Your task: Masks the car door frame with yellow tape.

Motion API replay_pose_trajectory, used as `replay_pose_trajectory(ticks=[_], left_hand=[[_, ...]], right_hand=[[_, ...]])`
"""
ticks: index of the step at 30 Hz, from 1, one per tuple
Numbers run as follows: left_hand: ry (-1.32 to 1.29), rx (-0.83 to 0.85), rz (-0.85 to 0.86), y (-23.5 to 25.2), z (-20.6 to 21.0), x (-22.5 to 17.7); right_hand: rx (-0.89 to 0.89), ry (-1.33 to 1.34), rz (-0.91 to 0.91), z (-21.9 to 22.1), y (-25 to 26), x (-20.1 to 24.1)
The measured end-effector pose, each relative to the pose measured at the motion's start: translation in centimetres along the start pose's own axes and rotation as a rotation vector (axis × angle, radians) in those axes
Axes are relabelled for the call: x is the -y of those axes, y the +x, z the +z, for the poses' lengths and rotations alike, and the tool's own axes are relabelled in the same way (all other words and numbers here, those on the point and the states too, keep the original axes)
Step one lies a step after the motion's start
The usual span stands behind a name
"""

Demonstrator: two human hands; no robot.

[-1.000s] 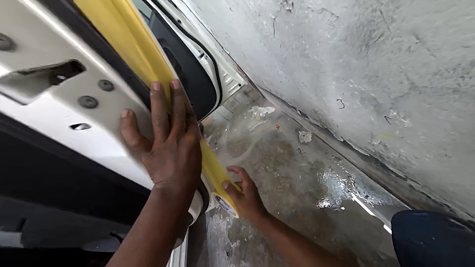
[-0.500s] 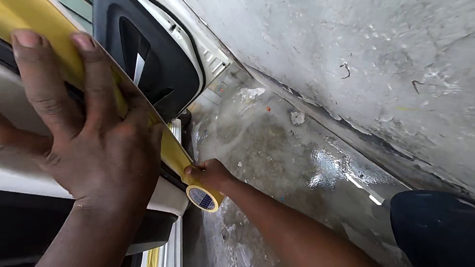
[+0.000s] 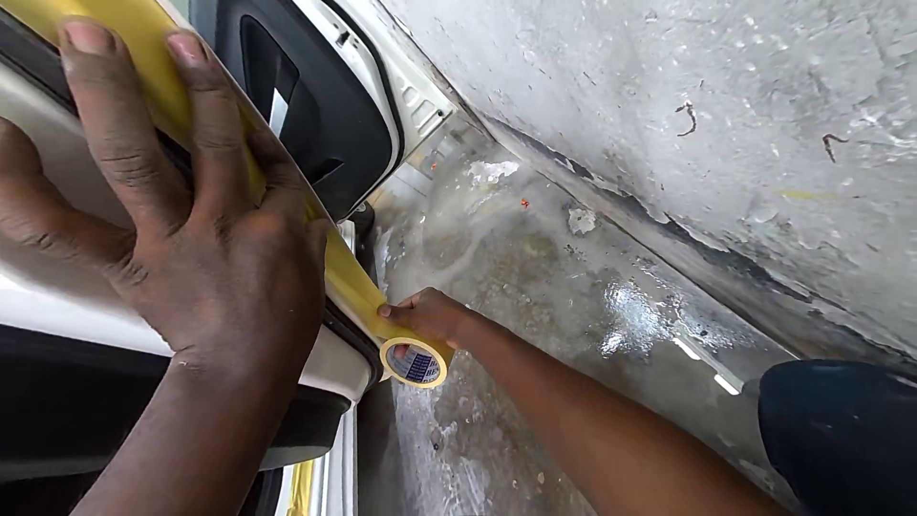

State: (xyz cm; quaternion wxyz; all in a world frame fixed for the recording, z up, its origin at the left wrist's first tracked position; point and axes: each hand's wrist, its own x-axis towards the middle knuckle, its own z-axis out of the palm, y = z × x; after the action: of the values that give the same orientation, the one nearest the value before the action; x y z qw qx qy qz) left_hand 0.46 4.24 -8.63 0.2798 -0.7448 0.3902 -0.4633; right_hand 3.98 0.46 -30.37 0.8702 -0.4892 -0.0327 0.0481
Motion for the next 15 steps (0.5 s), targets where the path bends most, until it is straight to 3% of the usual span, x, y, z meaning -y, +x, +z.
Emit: replay_pose_trajectory(ticks=[15], left_hand=[[0.057,-0.021,0.007,0.0,-0.2,-0.7]], right_hand=[[-0.12,-0.152,0.025,0.8,1.5,1.1]])
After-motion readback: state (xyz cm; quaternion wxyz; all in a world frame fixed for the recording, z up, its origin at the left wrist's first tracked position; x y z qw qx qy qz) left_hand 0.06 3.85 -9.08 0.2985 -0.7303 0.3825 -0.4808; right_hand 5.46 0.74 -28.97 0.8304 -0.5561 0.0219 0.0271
